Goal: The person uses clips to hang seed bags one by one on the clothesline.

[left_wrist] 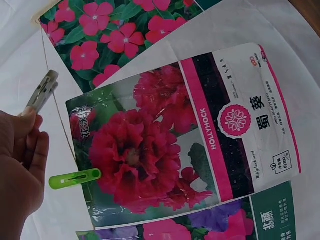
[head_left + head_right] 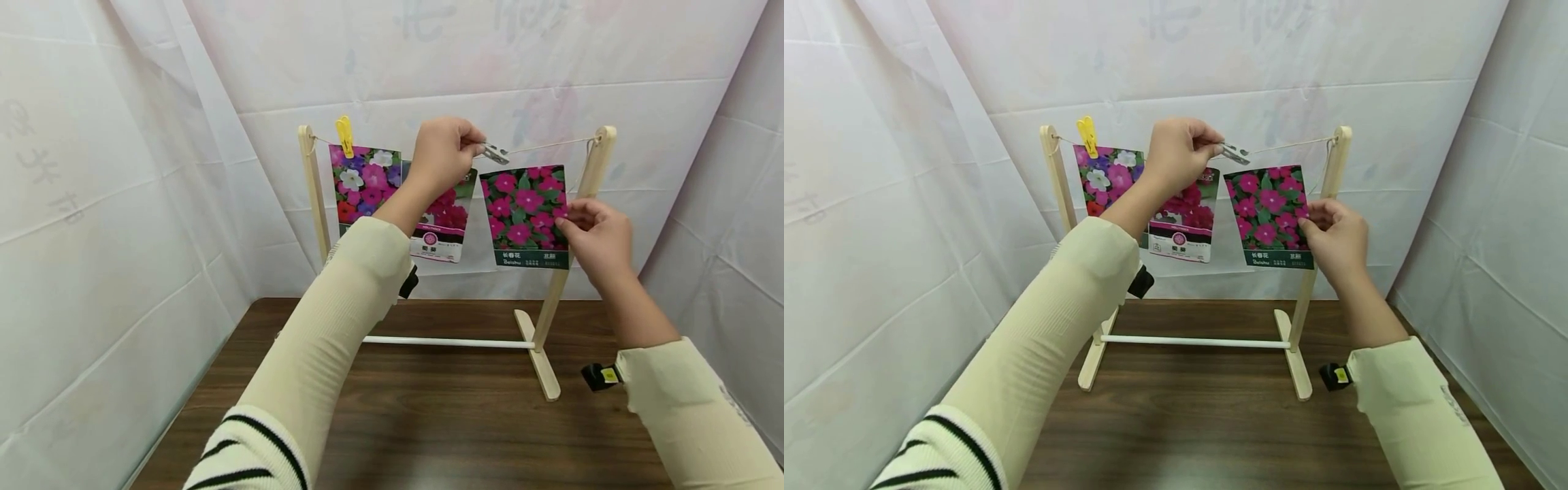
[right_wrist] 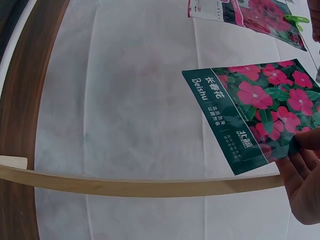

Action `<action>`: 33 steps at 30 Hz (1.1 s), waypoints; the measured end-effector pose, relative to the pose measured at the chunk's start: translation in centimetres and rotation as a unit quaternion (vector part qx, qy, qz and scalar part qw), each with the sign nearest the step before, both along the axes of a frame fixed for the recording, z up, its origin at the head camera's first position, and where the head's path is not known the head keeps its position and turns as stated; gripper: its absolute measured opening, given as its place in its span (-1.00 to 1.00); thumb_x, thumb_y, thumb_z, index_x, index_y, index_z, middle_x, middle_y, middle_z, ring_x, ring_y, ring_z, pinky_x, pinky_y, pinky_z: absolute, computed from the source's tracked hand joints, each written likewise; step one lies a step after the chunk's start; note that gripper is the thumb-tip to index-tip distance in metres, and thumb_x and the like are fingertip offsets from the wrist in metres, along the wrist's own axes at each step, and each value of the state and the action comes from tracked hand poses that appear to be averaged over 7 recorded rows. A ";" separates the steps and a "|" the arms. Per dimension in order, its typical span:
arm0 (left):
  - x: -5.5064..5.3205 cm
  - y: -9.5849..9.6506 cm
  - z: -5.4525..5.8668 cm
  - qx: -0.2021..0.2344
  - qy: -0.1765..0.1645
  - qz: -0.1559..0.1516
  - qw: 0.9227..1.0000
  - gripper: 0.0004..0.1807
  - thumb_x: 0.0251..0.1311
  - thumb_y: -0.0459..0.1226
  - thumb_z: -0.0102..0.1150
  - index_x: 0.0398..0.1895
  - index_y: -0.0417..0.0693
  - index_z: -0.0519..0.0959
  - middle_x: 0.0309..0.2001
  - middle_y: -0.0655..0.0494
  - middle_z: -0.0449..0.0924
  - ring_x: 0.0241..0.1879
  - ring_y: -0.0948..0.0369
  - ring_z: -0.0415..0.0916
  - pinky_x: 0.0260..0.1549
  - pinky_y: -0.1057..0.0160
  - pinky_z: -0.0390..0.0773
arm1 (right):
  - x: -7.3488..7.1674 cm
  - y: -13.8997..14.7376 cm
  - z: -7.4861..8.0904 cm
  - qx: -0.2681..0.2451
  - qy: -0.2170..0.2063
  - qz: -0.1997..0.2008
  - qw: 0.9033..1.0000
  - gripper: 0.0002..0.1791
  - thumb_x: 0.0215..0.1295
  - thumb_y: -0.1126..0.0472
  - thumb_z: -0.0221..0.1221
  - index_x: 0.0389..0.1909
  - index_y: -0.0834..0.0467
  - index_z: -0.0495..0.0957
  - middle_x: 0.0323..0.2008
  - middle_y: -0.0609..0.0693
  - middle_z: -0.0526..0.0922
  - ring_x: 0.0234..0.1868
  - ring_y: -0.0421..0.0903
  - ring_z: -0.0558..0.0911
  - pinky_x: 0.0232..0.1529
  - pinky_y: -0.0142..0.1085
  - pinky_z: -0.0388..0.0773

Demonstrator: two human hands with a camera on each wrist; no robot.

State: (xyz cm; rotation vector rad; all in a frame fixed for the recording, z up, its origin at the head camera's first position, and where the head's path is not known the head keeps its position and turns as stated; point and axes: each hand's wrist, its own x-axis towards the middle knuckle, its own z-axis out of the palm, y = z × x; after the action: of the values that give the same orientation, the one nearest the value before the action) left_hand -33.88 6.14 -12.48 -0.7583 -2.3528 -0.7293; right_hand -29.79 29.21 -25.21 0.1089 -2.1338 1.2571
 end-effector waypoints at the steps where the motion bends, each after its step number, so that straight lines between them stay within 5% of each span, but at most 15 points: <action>1: 0.0 0.0 0.1 -0.007 -0.006 -0.001 1.000 -0.83 0.32 -0.29 0.20 -0.12 -0.08 0.73 -0.18 0.11 0.73 -0.20 0.30 0.62 -0.21 0.50 0.49 | 0.0 -0.1 0.1 0.005 0.002 -0.002 1.000 -0.78 0.29 0.29 0.25 -0.12 0.35 0.62 -0.27 0.06 0.71 -0.38 -0.49 0.55 -0.34 -0.66 0.48; 12: 0.2 0.3 0.6 -0.034 -0.063 -0.013 0.997 -0.79 0.34 -0.31 0.16 -0.05 -0.08 0.71 -0.08 0.13 0.71 -0.08 0.30 0.60 -0.10 0.49 0.50 | -0.1 -0.4 0.9 0.003 0.017 0.001 1.000 -0.80 0.29 0.33 0.25 -0.15 0.37 0.61 -0.33 -0.04 0.71 -0.40 -0.49 0.55 -0.34 -0.66 0.47; 21: 0.2 0.4 0.6 -0.054 -0.069 -0.013 0.996 -0.79 0.34 -0.31 0.17 -0.04 -0.07 0.71 -0.09 0.13 0.71 -0.10 0.31 0.60 -0.09 0.48 0.51 | -0.1 -0.7 1.1 -0.013 0.025 0.006 1.000 -0.79 0.29 0.32 0.24 -0.14 0.38 0.59 -0.47 -0.38 0.57 -0.40 -0.44 0.54 -0.36 -0.66 0.46; 33: 0.1 0.3 0.6 -0.100 -0.061 -0.027 0.993 -0.71 0.38 -0.26 0.12 0.10 -0.08 0.64 -0.10 0.07 0.70 -0.18 0.27 0.57 -0.11 0.49 0.47 | 0.0 -1.0 1.1 -0.014 0.036 -0.001 0.999 -0.80 0.30 0.32 0.24 -0.14 0.38 0.60 -0.44 -0.25 0.61 -0.41 -0.41 0.54 -0.36 -0.65 0.45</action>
State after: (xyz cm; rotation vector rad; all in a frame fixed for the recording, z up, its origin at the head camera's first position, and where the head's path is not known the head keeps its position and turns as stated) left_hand -33.73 6.47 -11.90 -0.8876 -2.5521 -0.5825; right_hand -29.84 28.25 -24.15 0.1385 -2.0537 1.2639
